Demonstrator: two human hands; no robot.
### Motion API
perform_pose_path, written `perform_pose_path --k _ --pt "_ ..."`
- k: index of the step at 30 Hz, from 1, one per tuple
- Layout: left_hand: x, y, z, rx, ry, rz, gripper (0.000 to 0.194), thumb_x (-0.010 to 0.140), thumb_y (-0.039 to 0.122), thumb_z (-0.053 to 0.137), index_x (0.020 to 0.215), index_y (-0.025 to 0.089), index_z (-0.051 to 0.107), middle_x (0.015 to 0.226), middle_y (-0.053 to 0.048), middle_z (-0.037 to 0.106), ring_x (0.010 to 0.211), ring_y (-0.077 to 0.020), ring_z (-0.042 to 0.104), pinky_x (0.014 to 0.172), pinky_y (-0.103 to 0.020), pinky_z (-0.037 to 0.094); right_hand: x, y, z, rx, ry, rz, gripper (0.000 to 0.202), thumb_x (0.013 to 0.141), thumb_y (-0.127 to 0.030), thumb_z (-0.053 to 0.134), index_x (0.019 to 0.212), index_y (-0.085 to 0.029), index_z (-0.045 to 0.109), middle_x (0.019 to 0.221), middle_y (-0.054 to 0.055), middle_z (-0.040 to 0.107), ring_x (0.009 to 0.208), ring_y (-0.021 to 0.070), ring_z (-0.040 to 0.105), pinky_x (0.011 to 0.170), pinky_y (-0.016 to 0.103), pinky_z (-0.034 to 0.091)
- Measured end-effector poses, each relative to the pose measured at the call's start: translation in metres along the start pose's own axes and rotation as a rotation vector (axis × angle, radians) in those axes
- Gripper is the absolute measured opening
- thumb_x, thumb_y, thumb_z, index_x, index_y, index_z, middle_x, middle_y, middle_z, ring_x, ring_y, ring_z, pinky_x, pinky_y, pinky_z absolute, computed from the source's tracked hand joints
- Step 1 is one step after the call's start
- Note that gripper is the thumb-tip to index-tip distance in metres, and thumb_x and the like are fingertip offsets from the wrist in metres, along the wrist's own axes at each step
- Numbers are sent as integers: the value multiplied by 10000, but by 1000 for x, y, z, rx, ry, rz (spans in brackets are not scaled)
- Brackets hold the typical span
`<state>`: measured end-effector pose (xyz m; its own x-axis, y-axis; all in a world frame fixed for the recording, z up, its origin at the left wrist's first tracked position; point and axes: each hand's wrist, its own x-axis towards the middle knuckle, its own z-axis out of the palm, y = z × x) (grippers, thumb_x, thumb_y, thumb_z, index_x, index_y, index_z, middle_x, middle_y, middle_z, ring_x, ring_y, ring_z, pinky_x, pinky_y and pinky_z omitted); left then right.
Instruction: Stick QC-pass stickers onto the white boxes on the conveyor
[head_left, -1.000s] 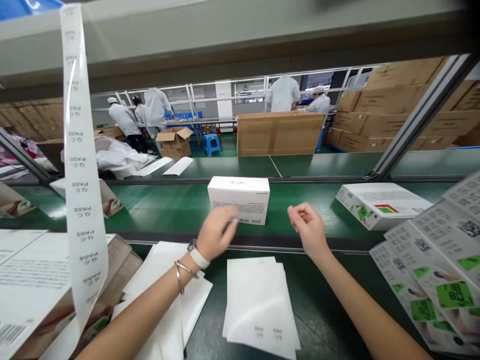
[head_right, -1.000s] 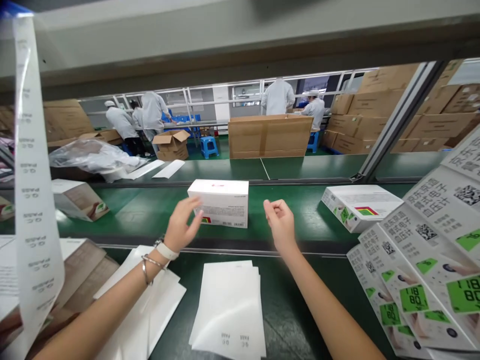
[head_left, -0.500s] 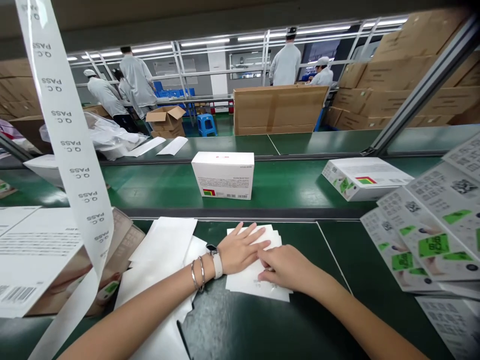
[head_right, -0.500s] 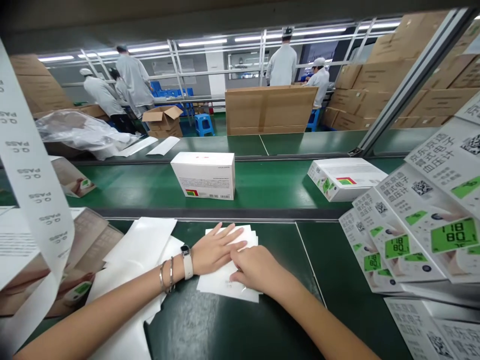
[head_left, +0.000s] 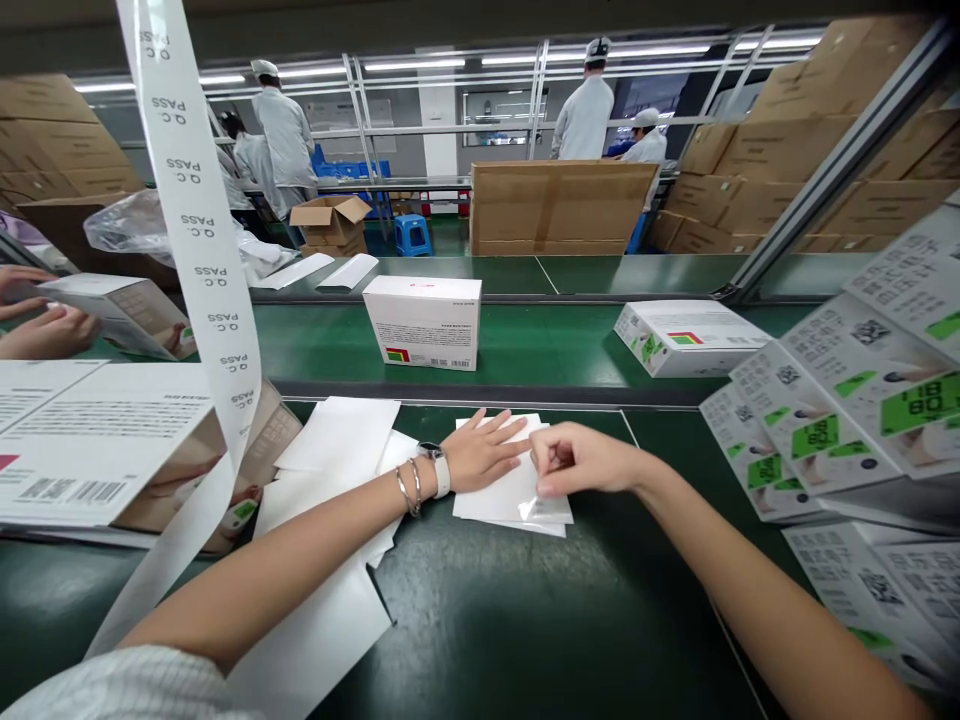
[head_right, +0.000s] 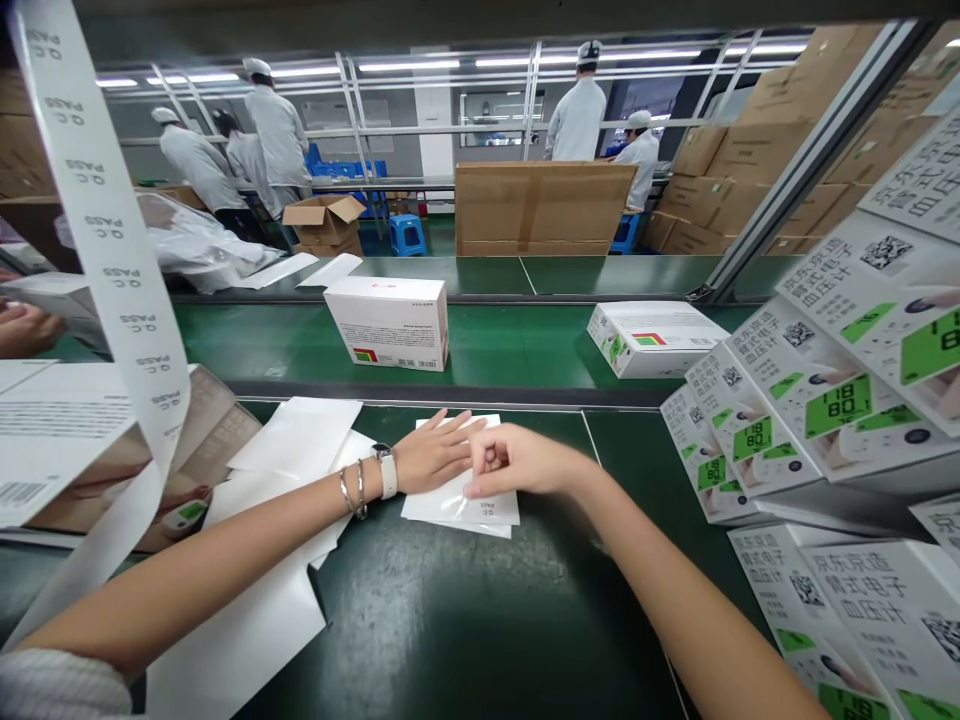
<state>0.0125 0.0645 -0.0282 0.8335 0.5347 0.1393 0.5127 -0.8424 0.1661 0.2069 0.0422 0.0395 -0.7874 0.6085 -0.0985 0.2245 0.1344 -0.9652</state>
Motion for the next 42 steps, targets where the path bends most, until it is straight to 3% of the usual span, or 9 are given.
perform_pose_path --k 8,15,19,22,27,33,36,40,42 --pt "25 -15 -24 210 182 56 430 887 365 301 1242 138 385 1312 -129 349 1185 -265 312 978 -449 175 27 -8 -73 153 505 -40 270 675 -331 555 556 -161 383 446 -102 411 361 -17 309 394 128 198" --pt "61 -46 -71 386 121 357 391 848 163 364 1237 128 372 1366 -114 252 1259 -259 170 994 -501 102 43 19 -130 44 762 69 319 751 -375 496 570 -128 409 465 -112 392 331 -39 307 356 95 169" --pt "66 -60 -80 403 89 321 512 791 93 396 1289 152 291 1400 -67 151 1279 -243 74 1000 -506 59 39 34 -138 9 736 193 343 781 -369 498 562 -105 480 442 -92 411 307 -23 312 319 110 196" --pt "66 -67 -76 354 56 334 553 768 69 404 1296 188 286 1395 -33 170 1280 -219 81 1013 -482 36 43 40 -137 20 739 205 357 662 -425 595 525 -115 480 411 -70 425 316 -10 325 323 137 167" --pt "66 -77 -60 263 109 350 506 802 95 386 1286 222 315 1372 -26 235 1273 -206 136 1024 -449 21 49 45 -131 63 886 54 401 588 -489 649 534 -166 417 430 -73 423 328 17 306 314 157 183" --pt "91 -79 -55 256 229 174 426 835 215 424 1255 260 368 1365 -21 260 1263 -221 182 1022 -448 31 12 52 -143 98 942 -117 407 608 -485 642 546 -176 385 454 -71 413 345 28 313 333 168 185" --pt "116 -75 -55 281 487 30 421 846 268 420 1261 248 355 1363 -29 273 1270 -227 153 1023 -450 40 -5 56 -157 138 935 -185 406 649 -503 595 552 -185 363 441 -79 372 337 32 275 338 180 180" --pt "143 -76 -41 236 1056 -450 489 865 290 369 1307 124 240 1381 -133 198 1275 -258 99 1000 -482 102 -8 58 -176 261 888 -265 379 687 -470 581 578 -188 353 477 -75 375 352 32 257 358 185 179" --pt "148 -79 -30 198 1178 -510 481 868 269 359 1305 118 226 1373 -151 212 1269 -256 136 987 -482 147 -6 56 -183 255 873 -274 374 696 -453 584 577 -187 350 484 -72 379 361 34 260 367 188 168"
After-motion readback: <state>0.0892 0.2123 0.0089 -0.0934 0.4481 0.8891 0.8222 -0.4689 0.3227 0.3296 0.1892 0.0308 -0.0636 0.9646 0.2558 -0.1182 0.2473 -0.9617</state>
